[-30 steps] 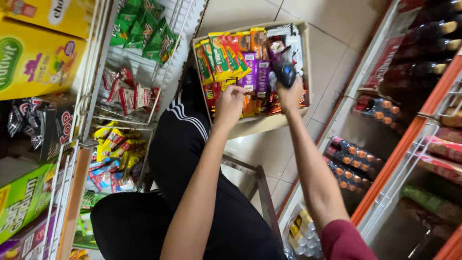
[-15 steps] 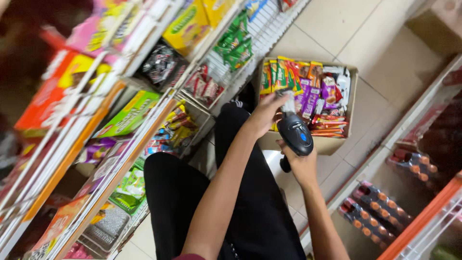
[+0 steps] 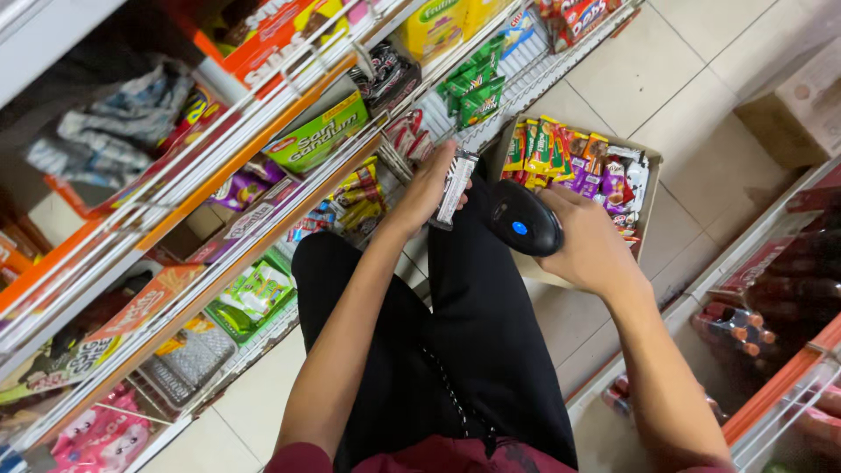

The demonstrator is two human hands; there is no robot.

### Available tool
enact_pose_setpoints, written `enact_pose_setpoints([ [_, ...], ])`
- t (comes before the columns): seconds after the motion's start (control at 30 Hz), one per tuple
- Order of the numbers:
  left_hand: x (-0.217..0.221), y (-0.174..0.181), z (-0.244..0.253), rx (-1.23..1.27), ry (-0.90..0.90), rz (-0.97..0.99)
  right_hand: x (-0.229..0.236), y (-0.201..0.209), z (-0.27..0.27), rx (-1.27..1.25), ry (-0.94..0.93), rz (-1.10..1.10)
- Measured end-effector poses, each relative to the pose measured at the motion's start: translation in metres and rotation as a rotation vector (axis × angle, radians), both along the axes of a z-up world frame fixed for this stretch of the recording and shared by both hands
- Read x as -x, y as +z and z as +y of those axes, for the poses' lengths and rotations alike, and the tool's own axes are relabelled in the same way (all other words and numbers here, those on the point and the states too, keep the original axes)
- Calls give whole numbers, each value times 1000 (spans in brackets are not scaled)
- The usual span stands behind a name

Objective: The person scans barcodes on packaged snack items using a handheld scanner and places them onto grocery shelves and into boxes.

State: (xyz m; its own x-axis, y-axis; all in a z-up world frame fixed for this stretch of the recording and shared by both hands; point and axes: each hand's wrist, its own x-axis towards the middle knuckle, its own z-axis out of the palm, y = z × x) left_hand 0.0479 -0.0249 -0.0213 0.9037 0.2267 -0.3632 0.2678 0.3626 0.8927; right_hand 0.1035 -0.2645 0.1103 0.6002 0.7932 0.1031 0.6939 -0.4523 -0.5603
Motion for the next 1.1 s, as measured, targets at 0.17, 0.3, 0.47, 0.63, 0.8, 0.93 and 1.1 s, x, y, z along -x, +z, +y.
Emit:
enact_pose_setpoints([
  [0.17, 16, 12, 0, -27, -31, -52, 14, 11, 9, 104, 9, 16],
  [0.3, 31, 9, -2, -257, -44, -108, 19, -4, 15, -80, -66, 47],
  [0.47, 37, -7, -5, 160, -332, 91, 15, -47, 32, -318, -139, 531],
  [0.63, 27, -1, -1, 19, -542, -26, 3, -71, 50, -447, -91, 724],
  [0.8, 14, 40, -3, -751, -278, -325, -12, -72, 63, -489, -169, 593],
  [0.93, -6, 50, -9, -1718, -45, -162, -30, -82, 80, -689, -274, 451],
  [1.1, -65, 24, 38, -1835, 78, -87, -42, -96, 87, -875, -358, 646],
])
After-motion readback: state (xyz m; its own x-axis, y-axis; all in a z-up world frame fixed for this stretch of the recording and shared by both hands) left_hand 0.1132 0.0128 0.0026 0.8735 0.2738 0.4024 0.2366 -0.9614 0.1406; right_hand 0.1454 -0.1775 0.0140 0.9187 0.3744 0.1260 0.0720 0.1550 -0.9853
